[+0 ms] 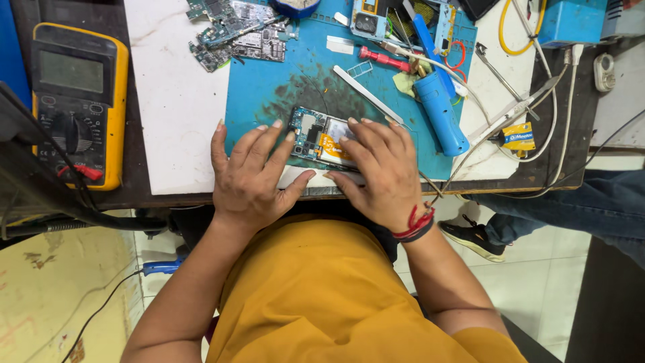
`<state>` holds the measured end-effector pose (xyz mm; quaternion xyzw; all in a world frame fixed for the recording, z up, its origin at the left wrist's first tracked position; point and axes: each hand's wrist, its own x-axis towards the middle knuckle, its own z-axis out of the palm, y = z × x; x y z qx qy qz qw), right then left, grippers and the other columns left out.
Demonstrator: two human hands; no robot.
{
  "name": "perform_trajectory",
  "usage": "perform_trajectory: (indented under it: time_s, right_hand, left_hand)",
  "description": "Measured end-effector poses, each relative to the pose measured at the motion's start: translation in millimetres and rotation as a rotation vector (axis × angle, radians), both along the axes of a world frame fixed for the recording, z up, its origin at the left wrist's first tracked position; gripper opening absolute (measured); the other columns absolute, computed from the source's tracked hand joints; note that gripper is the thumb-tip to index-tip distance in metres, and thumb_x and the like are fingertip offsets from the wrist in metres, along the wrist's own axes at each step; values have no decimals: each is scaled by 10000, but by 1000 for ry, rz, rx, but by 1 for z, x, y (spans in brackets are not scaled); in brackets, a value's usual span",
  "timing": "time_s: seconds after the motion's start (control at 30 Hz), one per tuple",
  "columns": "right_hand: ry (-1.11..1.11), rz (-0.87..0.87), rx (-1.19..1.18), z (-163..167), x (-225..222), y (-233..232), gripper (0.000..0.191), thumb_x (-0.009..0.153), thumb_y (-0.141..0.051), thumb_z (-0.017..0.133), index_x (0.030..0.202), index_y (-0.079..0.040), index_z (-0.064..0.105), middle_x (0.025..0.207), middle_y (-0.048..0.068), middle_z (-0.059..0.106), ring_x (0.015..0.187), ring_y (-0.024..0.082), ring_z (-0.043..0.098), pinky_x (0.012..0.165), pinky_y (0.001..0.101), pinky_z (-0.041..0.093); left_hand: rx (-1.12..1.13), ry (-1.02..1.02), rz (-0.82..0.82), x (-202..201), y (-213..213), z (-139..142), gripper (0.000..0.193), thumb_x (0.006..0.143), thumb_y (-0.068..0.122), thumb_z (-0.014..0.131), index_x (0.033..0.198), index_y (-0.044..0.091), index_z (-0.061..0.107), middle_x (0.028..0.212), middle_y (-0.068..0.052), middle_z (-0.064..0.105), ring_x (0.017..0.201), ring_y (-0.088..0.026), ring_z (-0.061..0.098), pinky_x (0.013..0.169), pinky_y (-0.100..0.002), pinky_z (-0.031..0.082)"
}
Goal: The person repairs a disassembled smartphone at a workbench. They hold and inspect the phone's motherboard, press the back cover onto the phone body, use tweezers to work on the internal components, and finally use a screwdriver on the opened phone.
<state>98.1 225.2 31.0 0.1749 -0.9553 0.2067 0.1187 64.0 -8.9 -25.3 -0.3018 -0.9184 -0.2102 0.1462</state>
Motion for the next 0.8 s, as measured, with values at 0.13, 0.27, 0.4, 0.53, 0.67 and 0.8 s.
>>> perform_trajectory:
  time_s: [0.13, 0.27, 0.4, 0.53, 0.67, 0.8]
  right_hand:
    - [34, -80, -23, -11, 13, 1, 492, 879, -290, 839, 1270, -62, 646, 1398, 153, 608, 1348, 348, 530, 1160, 552, 364]
    - [39, -67, -85, -22, 18, 11, 467, 892, -297, 836, 1253, -68, 649, 1391, 151, 604, 1353, 357, 526, 1182, 550, 366]
    - [84, -78, -93, -31, 16, 13, 425, 906, -272, 835, 1240, -77, 659, 1391, 146, 610, 1345, 354, 534, 1178, 548, 364]
    - [115, -105, -91, -35, 14, 11, 403, 893, -268, 838, 1211, -80, 676, 1368, 141, 623, 1319, 344, 543, 1168, 545, 368]
    - [113, -121, -99, -35, 14, 11, 402, 889, -274, 838, 1207, -81, 683, 1358, 137, 635, 1313, 336, 549, 1162, 536, 371]
    - [97, -137, -104, -35, 15, 11, 406, 890, -281, 834, 1204, -75, 679, 1345, 134, 640, 1313, 337, 553, 1159, 534, 368]
  left_hand:
    - [-90, -54, -12, -1, 10, 3, 713, 914, 608, 745, 1402, 94, 675, 1495, -163, 556, 1382, -322, 488, 1221, -623, 145]
    - [-68, -120, -33, -6, 18, 5, 721, 928, 608, 748, 1410, 78, 675, 1541, -181, 531, 1454, -341, 434, 1242, -637, 133]
    - [-38, -199, -52, -7, 20, 7, 708, 919, 582, 754, 1403, 72, 674, 1577, -209, 503, 1505, -362, 390, 1253, -640, 125]
    - [-49, -196, -42, -9, 21, 7, 698, 912, 564, 770, 1398, 71, 681, 1585, -220, 484, 1517, -372, 372, 1244, -645, 113]
    - [-39, -196, -40, -11, 23, 7, 689, 902, 563, 776, 1386, 80, 688, 1584, -219, 483, 1512, -374, 373, 1236, -652, 123]
    - [-16, -216, -31, -11, 23, 7, 673, 897, 558, 779, 1378, 96, 691, 1580, -228, 482, 1505, -382, 377, 1235, -655, 137]
